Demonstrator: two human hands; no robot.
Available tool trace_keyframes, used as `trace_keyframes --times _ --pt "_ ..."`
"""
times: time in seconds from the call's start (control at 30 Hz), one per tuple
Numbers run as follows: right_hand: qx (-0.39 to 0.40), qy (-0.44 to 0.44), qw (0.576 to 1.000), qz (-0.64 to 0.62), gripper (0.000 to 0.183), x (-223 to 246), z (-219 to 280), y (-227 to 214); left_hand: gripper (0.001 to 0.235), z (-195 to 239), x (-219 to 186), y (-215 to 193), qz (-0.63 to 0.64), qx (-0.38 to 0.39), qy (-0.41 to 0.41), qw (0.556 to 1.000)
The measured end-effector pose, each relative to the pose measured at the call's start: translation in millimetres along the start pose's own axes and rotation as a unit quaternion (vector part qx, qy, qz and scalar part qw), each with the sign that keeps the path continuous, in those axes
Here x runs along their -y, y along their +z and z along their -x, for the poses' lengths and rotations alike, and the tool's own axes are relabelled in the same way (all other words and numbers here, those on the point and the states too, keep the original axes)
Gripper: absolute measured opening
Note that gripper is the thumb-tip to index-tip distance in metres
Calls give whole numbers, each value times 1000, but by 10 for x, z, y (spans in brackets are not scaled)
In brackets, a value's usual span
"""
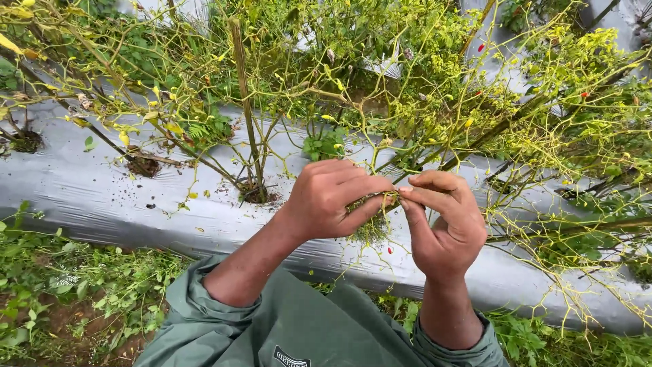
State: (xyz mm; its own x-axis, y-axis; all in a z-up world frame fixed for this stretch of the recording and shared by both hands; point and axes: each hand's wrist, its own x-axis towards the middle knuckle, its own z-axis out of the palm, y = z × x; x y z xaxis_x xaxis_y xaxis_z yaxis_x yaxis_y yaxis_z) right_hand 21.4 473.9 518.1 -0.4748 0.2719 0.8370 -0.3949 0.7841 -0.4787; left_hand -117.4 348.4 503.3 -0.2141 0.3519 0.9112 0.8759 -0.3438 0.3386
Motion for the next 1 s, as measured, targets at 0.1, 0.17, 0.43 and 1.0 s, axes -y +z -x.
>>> trace_keyframes --times 0.1,0.17,0.43,1.0 --pt "1 -4 1000 -4 6 0 32 7 18 30 -14 -19 -4 -5 -3 1000" --pt "1 -5 1000 0 6 -6 48 0 18 57 -2 -15 -8 -8 -5 1000" --pt "26 6 999 -23 6 -6 71 -11 7 97 18 15 -17 -24 -9 1000" --pt "91 15 984 -153 5 17 104 12 12 160 36 -77 -30 -50 -18 998"
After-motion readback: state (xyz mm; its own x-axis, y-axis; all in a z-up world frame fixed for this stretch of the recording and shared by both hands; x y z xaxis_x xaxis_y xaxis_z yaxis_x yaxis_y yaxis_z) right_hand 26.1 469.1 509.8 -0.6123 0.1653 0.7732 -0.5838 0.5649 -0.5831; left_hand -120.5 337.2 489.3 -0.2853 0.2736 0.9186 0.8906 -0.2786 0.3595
